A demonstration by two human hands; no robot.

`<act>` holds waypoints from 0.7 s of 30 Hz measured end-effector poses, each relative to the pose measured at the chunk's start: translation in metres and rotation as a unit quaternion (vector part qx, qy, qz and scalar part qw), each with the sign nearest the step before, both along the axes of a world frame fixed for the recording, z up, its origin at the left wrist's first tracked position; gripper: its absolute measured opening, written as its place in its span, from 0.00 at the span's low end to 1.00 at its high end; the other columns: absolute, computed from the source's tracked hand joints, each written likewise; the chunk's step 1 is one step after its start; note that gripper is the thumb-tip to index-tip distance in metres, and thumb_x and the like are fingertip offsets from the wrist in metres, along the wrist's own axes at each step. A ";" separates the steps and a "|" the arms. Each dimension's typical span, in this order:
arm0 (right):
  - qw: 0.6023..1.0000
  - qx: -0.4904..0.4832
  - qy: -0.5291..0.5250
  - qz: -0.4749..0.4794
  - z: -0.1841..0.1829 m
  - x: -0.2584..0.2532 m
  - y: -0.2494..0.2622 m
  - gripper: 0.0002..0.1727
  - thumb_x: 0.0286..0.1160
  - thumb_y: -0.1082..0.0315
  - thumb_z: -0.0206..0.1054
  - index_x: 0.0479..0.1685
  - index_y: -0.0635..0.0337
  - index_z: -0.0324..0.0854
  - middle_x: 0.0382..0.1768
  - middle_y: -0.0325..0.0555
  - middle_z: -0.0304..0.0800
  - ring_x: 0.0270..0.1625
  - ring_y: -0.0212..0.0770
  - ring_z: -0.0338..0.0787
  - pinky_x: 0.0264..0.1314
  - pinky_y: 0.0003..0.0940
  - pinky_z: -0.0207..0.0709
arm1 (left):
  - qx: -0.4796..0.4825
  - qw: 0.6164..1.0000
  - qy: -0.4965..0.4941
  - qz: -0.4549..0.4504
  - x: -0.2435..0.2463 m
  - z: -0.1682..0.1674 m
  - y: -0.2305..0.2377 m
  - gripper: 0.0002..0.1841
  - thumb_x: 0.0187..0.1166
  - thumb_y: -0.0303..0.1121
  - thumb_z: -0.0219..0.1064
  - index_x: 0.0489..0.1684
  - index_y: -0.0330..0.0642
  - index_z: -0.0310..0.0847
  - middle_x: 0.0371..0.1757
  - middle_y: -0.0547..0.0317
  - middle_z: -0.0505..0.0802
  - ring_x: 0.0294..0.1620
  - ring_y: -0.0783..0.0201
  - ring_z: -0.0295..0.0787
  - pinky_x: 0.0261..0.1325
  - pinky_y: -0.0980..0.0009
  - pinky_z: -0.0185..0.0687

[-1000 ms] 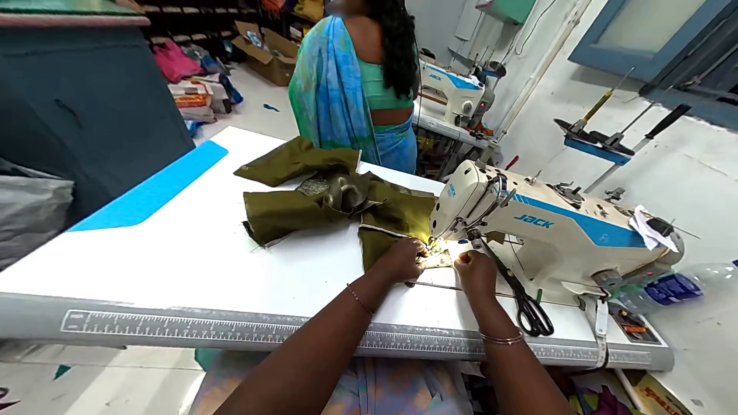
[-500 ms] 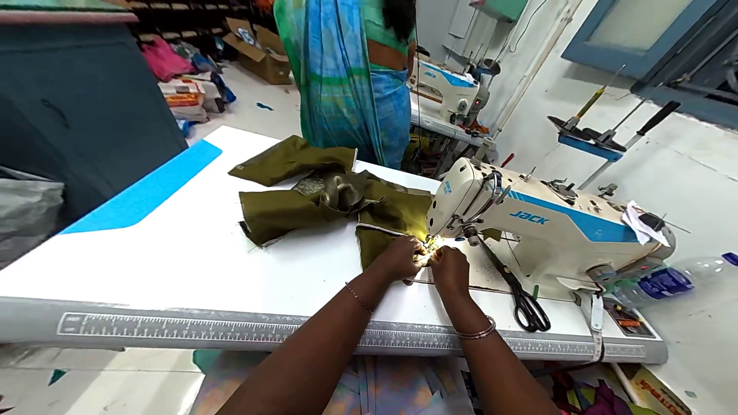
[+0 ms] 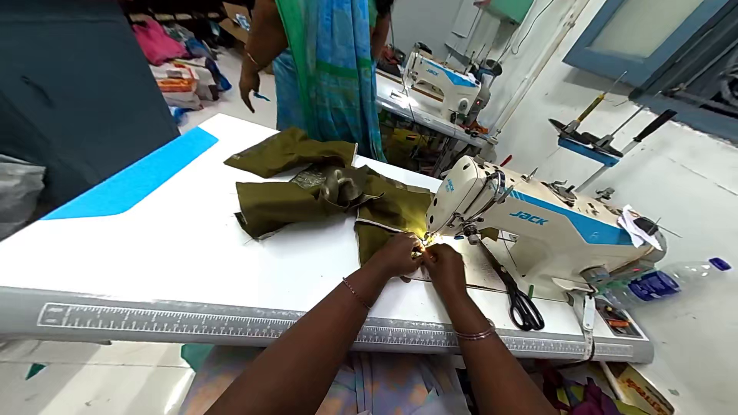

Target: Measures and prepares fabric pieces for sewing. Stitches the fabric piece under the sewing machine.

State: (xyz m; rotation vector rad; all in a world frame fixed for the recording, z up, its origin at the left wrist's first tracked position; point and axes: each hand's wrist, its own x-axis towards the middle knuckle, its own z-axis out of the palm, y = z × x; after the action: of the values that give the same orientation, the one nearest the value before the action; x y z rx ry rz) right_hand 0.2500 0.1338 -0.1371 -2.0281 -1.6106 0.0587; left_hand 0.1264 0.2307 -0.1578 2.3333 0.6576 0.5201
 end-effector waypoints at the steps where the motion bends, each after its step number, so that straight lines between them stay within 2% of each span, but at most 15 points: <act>1: 1.000 -0.003 -0.006 0.001 -0.004 -0.002 0.002 0.10 0.78 0.73 0.69 0.44 0.75 0.88 0.45 0.66 0.91 0.50 0.61 0.92 0.59 0.57 0.83 | 0.005 1.000 0.000 -0.001 0.000 0.000 0.001 0.13 0.80 0.30 0.70 0.53 0.29 0.89 0.62 0.40 0.90 0.72 0.45 0.82 0.81 0.52 0.68; 5: 0.997 -0.034 -0.024 -0.057 0.002 0.001 -0.006 0.09 0.78 0.74 0.70 0.45 0.75 0.86 0.46 0.69 0.88 0.53 0.65 0.90 0.59 0.60 0.81 | 0.001 1.000 0.000 0.002 0.000 -0.001 0.002 0.13 0.79 0.29 0.71 0.55 0.31 0.89 0.64 0.42 0.90 0.73 0.47 0.82 0.82 0.53 0.68; 7: 0.990 -0.084 -0.032 -0.112 0.008 0.006 -0.005 0.11 0.79 0.76 0.66 0.51 0.76 0.85 0.53 0.71 0.88 0.59 0.67 0.89 0.64 0.61 0.79 | -0.005 1.000 0.008 0.001 0.000 0.001 0.000 0.13 0.78 0.29 0.71 0.56 0.32 0.89 0.65 0.43 0.90 0.74 0.48 0.80 0.83 0.54 0.67; 9: 0.989 -0.051 -0.017 -0.135 0.005 0.018 -0.005 0.11 0.78 0.75 0.68 0.50 0.76 0.86 0.50 0.70 0.89 0.56 0.66 0.89 0.61 0.62 0.80 | -0.004 1.000 0.010 0.003 -0.001 0.001 0.001 0.14 0.78 0.29 0.71 0.57 0.32 0.89 0.65 0.44 0.90 0.75 0.48 0.79 0.83 0.55 0.66; 11: 0.997 -0.002 -0.001 -0.078 0.003 0.015 -0.006 0.10 0.77 0.74 0.69 0.47 0.75 0.86 0.46 0.68 0.89 0.51 0.64 0.90 0.56 0.61 0.82 | -0.003 1.000 0.009 0.003 -0.001 0.001 0.003 0.13 0.79 0.29 0.70 0.56 0.32 0.89 0.65 0.43 0.90 0.74 0.48 0.80 0.83 0.55 0.66; 14: 1.000 0.005 0.020 -0.021 -0.005 0.000 0.001 0.10 0.78 0.72 0.69 0.44 0.75 0.88 0.43 0.66 0.90 0.49 0.61 0.91 0.58 0.57 0.82 | 0.009 1.000 0.004 -0.004 0.000 0.000 0.001 0.13 0.79 0.29 0.70 0.54 0.29 0.88 0.63 0.40 0.90 0.72 0.46 0.81 0.81 0.53 0.67; 18: 0.994 -0.041 0.021 -0.101 0.003 0.013 0.006 0.12 0.79 0.70 0.70 0.45 0.75 0.87 0.46 0.68 0.91 0.54 0.63 0.90 0.62 0.59 0.79 | -0.009 1.000 0.002 0.006 -0.002 0.002 0.001 0.13 0.78 0.29 0.71 0.56 0.32 0.89 0.65 0.42 0.89 0.75 0.47 0.80 0.83 0.53 0.66; 20: 0.985 -0.085 0.014 -0.151 0.010 0.028 0.000 0.12 0.80 0.73 0.67 0.50 0.77 0.86 0.52 0.71 0.89 0.60 0.67 0.88 0.66 0.62 0.77 | -0.016 1.000 0.010 0.006 -0.003 0.002 -0.002 0.14 0.78 0.29 0.71 0.57 0.32 0.88 0.66 0.43 0.89 0.75 0.47 0.79 0.83 0.53 0.66; 21: 0.981 -0.083 0.019 -0.176 0.011 0.036 -0.002 0.12 0.79 0.72 0.67 0.50 0.75 0.86 0.52 0.71 0.89 0.60 0.66 0.88 0.64 0.62 0.78 | -0.017 1.000 0.011 0.007 -0.003 0.002 -0.002 0.14 0.78 0.29 0.71 0.57 0.33 0.88 0.66 0.44 0.89 0.75 0.48 0.79 0.83 0.53 0.66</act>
State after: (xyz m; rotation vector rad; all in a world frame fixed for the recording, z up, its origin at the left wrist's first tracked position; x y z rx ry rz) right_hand 0.2862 0.1317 -0.1263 -2.3968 -1.2380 0.1048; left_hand 0.1236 0.2287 -0.1554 2.3062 0.6872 0.4868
